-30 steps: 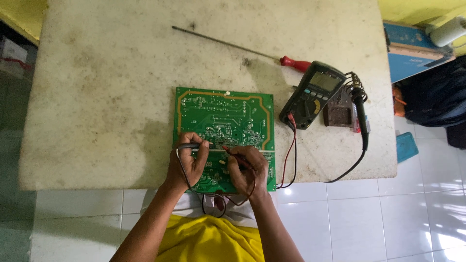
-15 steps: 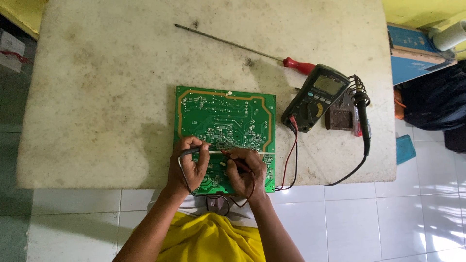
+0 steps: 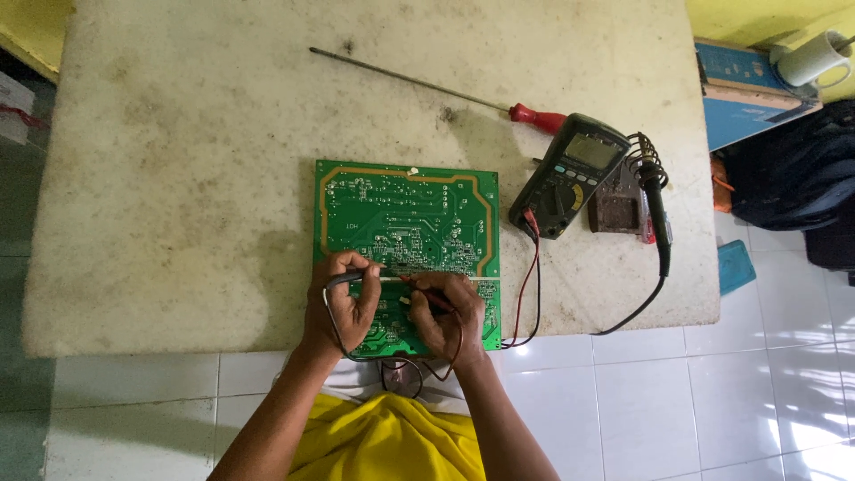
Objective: Testing a circuit board using a digital multimeter and inspecting components by flipping the board.
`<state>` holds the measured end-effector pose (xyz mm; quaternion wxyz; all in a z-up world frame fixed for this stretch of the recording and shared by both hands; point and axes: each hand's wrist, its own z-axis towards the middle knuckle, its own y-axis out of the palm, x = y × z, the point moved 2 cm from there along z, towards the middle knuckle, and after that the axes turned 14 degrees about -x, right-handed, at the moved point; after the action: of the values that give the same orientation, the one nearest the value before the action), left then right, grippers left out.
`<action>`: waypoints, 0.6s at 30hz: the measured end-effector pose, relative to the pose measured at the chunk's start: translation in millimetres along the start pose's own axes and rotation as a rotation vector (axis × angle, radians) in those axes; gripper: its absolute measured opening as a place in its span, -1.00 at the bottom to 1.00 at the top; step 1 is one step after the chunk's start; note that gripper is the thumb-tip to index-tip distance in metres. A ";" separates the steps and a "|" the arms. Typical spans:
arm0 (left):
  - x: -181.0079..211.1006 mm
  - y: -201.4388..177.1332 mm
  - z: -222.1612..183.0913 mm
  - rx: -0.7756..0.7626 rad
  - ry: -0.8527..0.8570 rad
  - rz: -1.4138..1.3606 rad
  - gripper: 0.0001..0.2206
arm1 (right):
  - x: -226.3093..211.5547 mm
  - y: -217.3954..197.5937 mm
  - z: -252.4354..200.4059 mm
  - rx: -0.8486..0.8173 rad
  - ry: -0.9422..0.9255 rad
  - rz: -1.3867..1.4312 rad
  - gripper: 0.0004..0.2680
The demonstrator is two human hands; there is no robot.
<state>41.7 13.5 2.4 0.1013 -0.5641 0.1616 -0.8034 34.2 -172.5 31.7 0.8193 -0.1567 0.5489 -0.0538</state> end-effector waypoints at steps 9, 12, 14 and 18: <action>7.4 -3.0 4.1 -0.020 0.024 0.072 -0.85 | 2.5 1.7 -1.5 0.028 -0.012 0.017 -0.94; 8.7 -0.8 2.1 -0.004 0.014 0.067 -0.86 | 0.0 3.9 0.0 0.036 -0.023 -0.008 -0.95; 10.8 -2.5 3.3 -0.011 0.023 0.067 -0.87 | -2.5 3.5 1.1 0.029 -0.029 -0.020 -0.95; -0.5 0.3 2.1 -0.019 0.030 0.073 -0.84 | -2.1 2.3 0.7 0.024 -0.050 -0.049 -0.95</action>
<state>43.9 13.0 2.6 0.1226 -0.5467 0.1911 -0.8059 33.8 -169.6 33.1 0.8331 -0.1615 0.5234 -0.0764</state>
